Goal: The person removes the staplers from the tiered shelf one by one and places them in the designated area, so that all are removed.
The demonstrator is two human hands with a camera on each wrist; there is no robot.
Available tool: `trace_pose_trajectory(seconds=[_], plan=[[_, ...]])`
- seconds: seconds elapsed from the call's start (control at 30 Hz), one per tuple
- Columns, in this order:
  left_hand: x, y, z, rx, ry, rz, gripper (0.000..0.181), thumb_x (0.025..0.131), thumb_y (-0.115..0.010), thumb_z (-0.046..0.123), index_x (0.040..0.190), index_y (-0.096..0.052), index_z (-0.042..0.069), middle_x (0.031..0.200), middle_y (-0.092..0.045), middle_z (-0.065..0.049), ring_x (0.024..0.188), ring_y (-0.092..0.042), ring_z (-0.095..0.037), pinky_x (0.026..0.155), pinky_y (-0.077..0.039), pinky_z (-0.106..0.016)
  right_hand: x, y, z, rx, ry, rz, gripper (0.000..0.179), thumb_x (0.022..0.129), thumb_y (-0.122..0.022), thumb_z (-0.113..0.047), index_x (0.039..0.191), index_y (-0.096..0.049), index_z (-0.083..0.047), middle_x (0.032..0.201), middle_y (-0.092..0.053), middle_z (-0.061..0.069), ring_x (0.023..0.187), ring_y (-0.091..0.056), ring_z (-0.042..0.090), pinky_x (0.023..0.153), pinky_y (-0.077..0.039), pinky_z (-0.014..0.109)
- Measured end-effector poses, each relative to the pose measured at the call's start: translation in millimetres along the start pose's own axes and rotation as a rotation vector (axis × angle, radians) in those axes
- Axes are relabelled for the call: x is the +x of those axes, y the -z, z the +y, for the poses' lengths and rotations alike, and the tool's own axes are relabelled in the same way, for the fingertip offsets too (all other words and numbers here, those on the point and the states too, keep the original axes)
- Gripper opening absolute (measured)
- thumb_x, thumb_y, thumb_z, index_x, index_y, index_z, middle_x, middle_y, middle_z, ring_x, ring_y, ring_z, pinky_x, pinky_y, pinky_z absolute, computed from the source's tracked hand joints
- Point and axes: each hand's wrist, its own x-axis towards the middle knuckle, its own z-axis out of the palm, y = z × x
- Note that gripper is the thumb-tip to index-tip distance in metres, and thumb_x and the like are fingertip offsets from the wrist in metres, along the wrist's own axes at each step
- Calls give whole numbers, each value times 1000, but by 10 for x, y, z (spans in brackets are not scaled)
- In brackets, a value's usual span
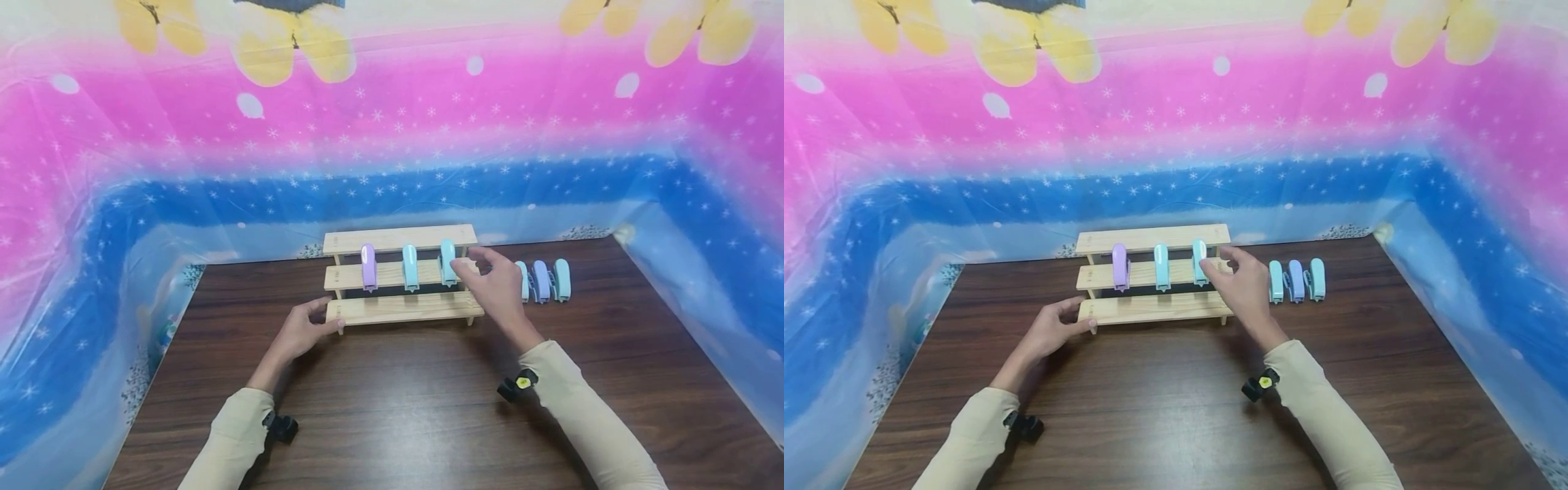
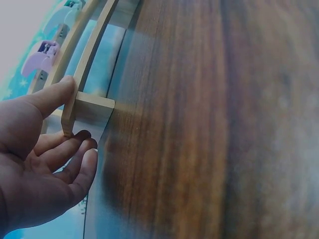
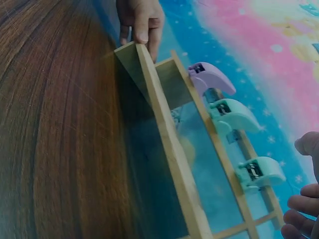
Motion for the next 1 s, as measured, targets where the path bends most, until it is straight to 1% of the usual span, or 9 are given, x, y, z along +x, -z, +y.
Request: trace_pose_trajectory(seconds=[0.1,0.2,0.3,0.5,0.8,1.0], plan=[[5,-4,4,-5,5,-1,74,93,-77,34,152,-47,2,140,-59,-23,128,-57,-36,100,-50,-50,-7,-78,-4,-4,-8,4,60,84,-78,-58,118,-76,-9,108,-76,8,95,-71,27,79,-55,46],[8,-5,-2,-2,-2,-1,73,93,-77,34,152,-46,1,140,-60,-23,127,-58,-36,99,-50,-50,-17,-148,1,-21,-13,2,61,84,-78,-59,120,-75,-9,105,-77,8,90,-74,24,77,-56,45],[8,-2,-8,0,-2,1,73,93,-77,34,152,-47,2,140,-60,-22,127,-58,-36,99,-50,-50,-24,-202,-1,-21,-6,5,58,84,-79,-57,119,-75,-10,101,-77,7,85,-76,22,75,-57,44],[2,2,-10,3,-1,2,74,93,-77,35,152,-47,2,142,-58,-22,128,-57,-36,99,-51,-50,-36,-293,2,-6,-9,10,54,84,-80,-53,117,-75,-9,95,-76,7,83,-76,22,74,-58,44],[4,-1,-19,-6,4,0,74,93,-77,36,152,-47,3,145,-56,-21,131,-55,-36,101,-49,-51,-60,-367,7,-43,-3,42,53,85,-81,-49,116,-74,-7,92,-75,7,80,-71,22,72,-55,43],[11,1,-19,-16,4,-5,74,93,-76,36,152,-46,3,147,-55,-22,133,-53,-37,104,-47,-52,-51,-394,3,-81,8,69,49,85,-81,-48,111,-75,-6,88,-76,6,74,-70,20,70,-53,41]])
